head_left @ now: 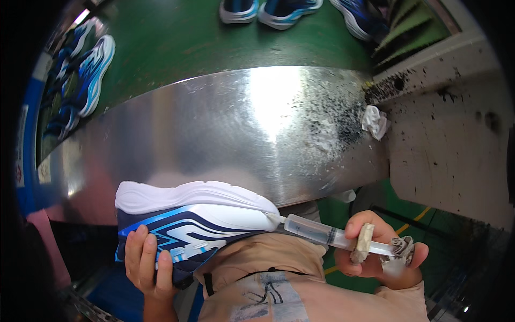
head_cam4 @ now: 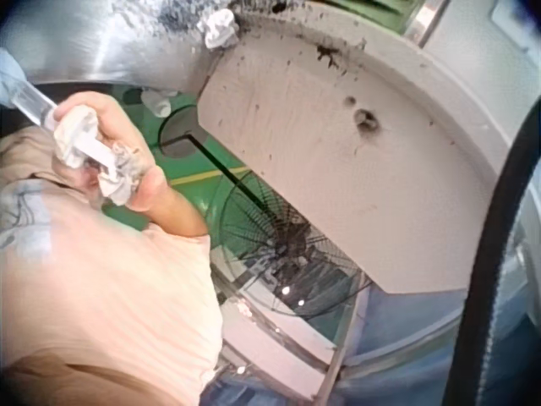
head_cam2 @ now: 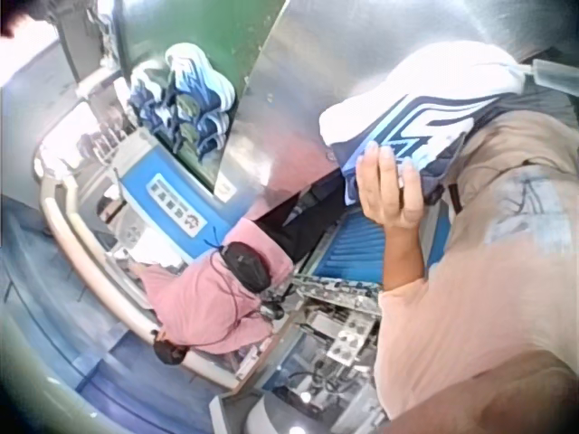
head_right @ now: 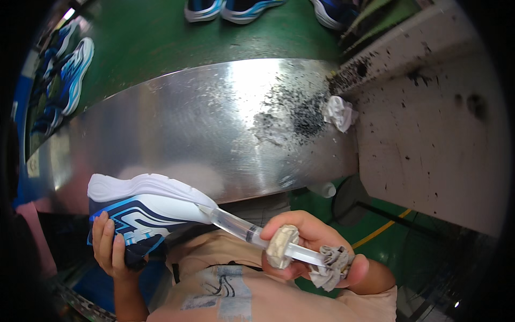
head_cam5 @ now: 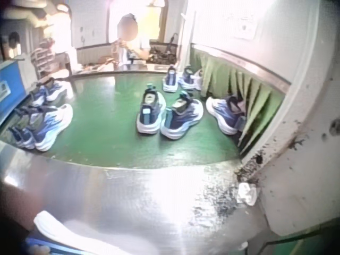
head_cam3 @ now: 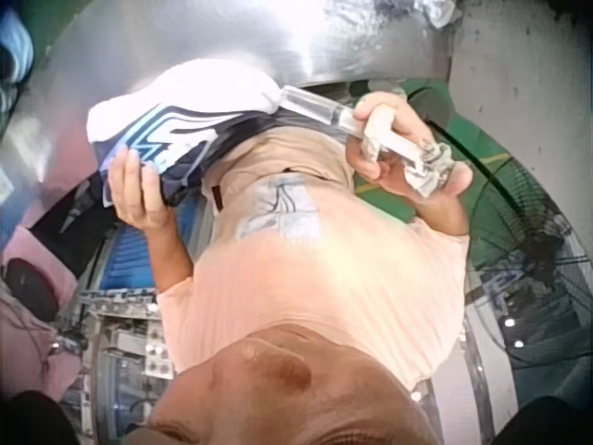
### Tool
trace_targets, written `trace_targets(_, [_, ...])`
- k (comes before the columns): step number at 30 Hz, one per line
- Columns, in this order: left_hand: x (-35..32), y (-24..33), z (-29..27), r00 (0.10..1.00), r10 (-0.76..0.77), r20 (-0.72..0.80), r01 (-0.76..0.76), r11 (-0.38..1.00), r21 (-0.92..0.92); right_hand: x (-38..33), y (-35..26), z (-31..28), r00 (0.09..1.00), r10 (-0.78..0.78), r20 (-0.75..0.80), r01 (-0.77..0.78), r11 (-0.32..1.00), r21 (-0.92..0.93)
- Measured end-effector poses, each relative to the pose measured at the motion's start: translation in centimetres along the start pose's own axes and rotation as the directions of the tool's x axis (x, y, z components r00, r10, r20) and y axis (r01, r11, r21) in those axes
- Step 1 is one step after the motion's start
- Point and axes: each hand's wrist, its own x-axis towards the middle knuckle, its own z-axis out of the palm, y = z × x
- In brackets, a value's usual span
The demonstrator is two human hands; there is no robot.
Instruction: The person applies a liquid from a syringe to the seam between the upper and sole of shoes, takes finished shoes from a workstation, and places them onto a conveyor belt.
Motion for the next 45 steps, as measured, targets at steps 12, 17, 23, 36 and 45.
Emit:
trace_targets(12, [6.5, -0.7, -1.0, 0.994, -0.04, 0.106, 0.055, 0.988, -0.146, 0.3, 2.2, -0.4, 0.99, -0.136, 0.039, 0.123, 0.963, 0.241])
trace_targets(17, [10.1, -2.1, -0.3, 0.984, -0.027, 0.175, 0.073, 0.963, -0.259, 1.6, 4.4, -1.3, 0.953, -0.288, 0.093, 0.276, 0.953, 0.124])
trace_targets(23, [16.1, -4.0, 0.5, 0.891, -0.049, 0.451, 0.261, 0.869, -0.42, 3.4, 5.7, -2.0, 0.952, -0.302, 0.054, 0.295, 0.95, 0.105])
trace_targets(36, [22.3, -11.8, 3.6, 0.614, -0.016, 0.789, 0.645, 0.586, -0.491, 4.7, 3.9, -3.4, 0.871, -0.481, 0.099, 0.486, 0.873, -0.034])
trace_targets(45, [31.0, -18.3, 16.8, 0.861, -0.491, 0.131, 0.505, 0.8, -0.324, 7.5, 1.9, -9.3, 0.666, -0.711, 0.226, 0.416, 0.102, -0.904])
